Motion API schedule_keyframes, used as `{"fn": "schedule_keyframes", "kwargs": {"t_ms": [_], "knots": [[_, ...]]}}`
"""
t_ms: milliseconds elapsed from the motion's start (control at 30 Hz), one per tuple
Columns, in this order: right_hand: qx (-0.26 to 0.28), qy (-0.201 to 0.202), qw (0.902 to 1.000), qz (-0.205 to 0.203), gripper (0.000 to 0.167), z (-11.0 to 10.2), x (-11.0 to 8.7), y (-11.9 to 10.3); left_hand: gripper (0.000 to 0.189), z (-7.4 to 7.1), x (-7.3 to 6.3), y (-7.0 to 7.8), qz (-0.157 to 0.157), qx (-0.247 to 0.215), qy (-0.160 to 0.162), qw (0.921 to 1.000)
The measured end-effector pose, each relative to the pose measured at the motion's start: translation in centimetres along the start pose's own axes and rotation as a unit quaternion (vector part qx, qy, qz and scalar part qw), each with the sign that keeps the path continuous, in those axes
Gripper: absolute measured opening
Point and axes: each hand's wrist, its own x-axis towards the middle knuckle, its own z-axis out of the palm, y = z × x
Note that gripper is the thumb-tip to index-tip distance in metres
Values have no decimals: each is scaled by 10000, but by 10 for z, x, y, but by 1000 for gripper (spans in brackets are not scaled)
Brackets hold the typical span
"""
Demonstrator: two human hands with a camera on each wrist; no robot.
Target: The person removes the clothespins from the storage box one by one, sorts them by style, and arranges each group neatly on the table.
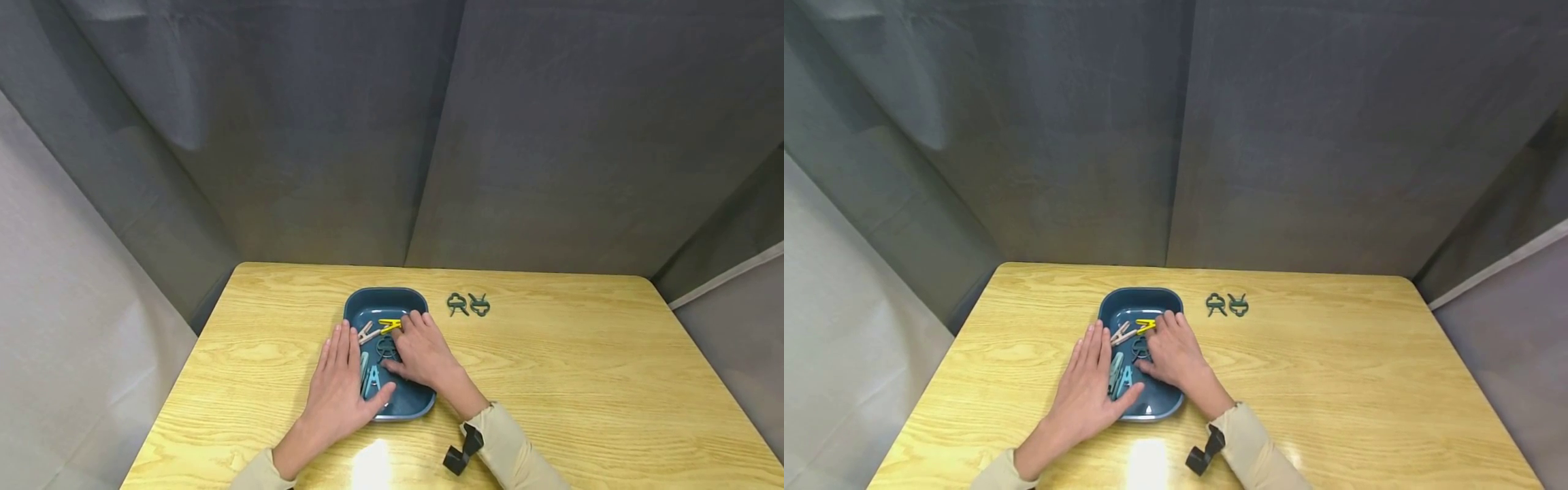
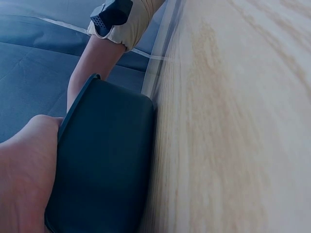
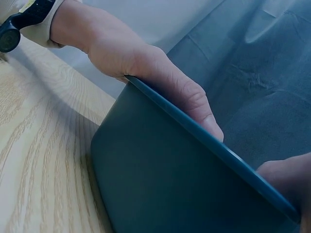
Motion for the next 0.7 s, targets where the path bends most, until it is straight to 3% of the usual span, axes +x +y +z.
{"fn": "schedule_keyframes", "kwargs": {"t_ms": [267, 700], "knots": [[-75, -86, 9999, -6, 53, -2, 0, -1, 115, -1, -1, 0, 21, -5, 43, 10000], [87, -100, 9998, -113, 49, -4, 1, -2, 115, -2, -2, 0, -3, -29, 36, 10000]]}}
